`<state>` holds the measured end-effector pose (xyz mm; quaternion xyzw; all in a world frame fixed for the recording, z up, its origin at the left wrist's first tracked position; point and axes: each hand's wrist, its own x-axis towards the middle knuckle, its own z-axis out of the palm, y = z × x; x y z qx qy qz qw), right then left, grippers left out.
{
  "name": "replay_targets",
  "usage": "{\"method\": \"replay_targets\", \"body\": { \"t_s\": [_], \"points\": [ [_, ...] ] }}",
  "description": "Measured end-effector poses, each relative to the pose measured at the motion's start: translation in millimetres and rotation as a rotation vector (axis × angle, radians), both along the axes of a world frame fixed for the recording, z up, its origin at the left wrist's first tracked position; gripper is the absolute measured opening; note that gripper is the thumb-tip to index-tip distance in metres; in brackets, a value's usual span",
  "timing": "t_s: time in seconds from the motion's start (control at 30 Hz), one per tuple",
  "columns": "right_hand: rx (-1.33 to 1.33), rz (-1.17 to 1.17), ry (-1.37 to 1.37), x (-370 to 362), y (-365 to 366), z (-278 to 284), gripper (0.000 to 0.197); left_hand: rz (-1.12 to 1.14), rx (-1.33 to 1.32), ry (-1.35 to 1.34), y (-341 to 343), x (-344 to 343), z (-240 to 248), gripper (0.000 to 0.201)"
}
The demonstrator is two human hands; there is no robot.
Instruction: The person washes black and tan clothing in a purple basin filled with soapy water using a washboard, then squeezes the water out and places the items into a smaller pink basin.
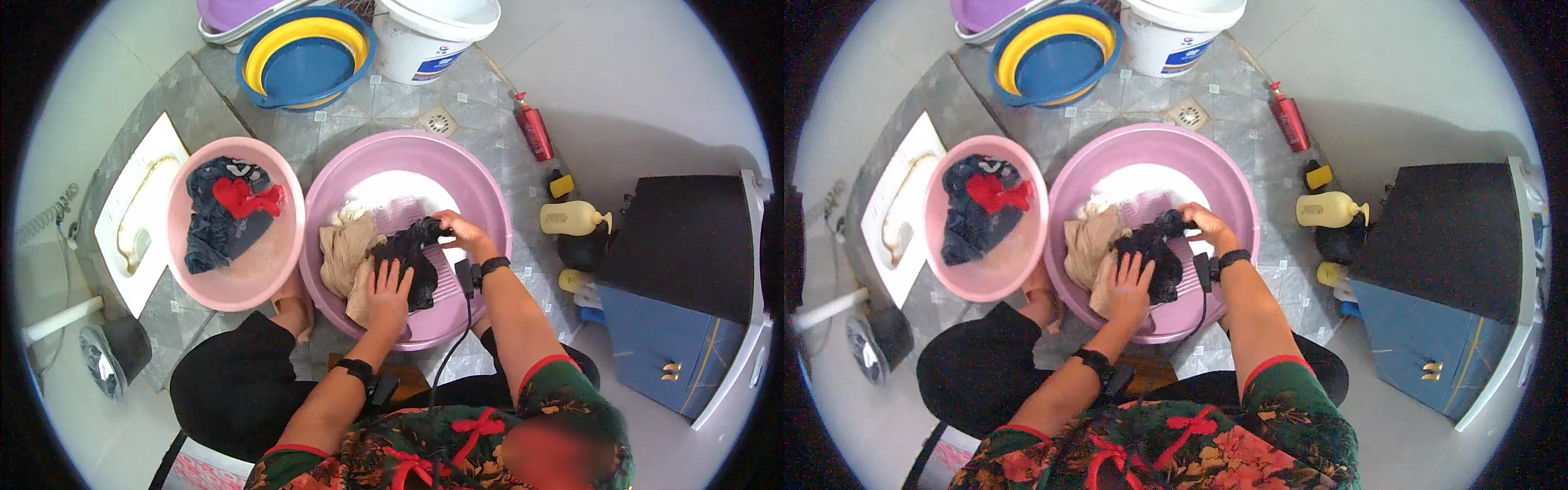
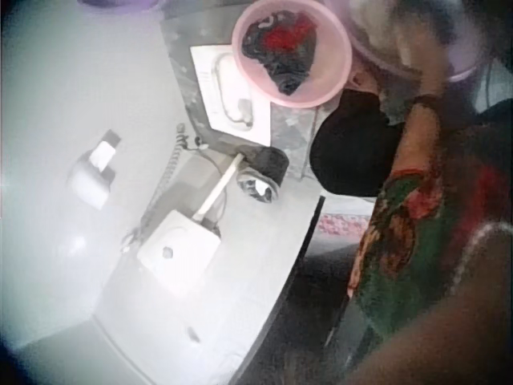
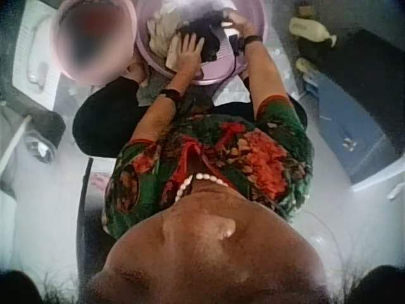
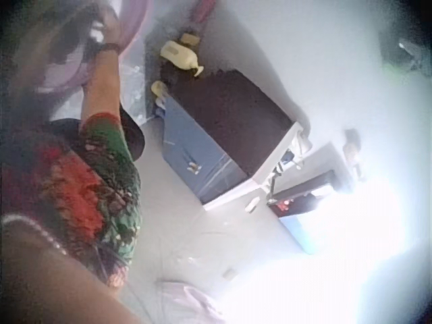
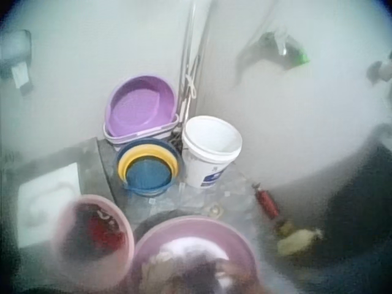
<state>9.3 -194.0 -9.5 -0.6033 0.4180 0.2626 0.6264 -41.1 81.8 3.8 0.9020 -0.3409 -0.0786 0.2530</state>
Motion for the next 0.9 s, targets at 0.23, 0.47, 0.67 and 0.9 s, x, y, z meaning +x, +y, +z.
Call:
{"method": "replay_targets", "body": {
  "t_s": [0.23,0.47,0.67,0.9],
  "points": [
    [-0.804,0.6,0.168,27.6,46.1,-38.3,0.07,-0.21,0.084,0.166,-20.1,-3.9,18.2,0.056],
    [-0.886,0.502,-0.447,65.2,9.7,-21.2,0.034,0.018,-0.059,0.275,-27.5,16.2,25.3,0.054],
    [-0.864,0.514,-0.716,10.6,100.3,27.6,0.026,0.074,0.001,0.271,-26.8,4.5,-3.1,0.049],
    [-1.144,0.798,-0.475,24.8,66.8,-48.2,0.012,0.038,-0.083,0.309,-41.7,6.7,6.7,0.058]
  ]
}}
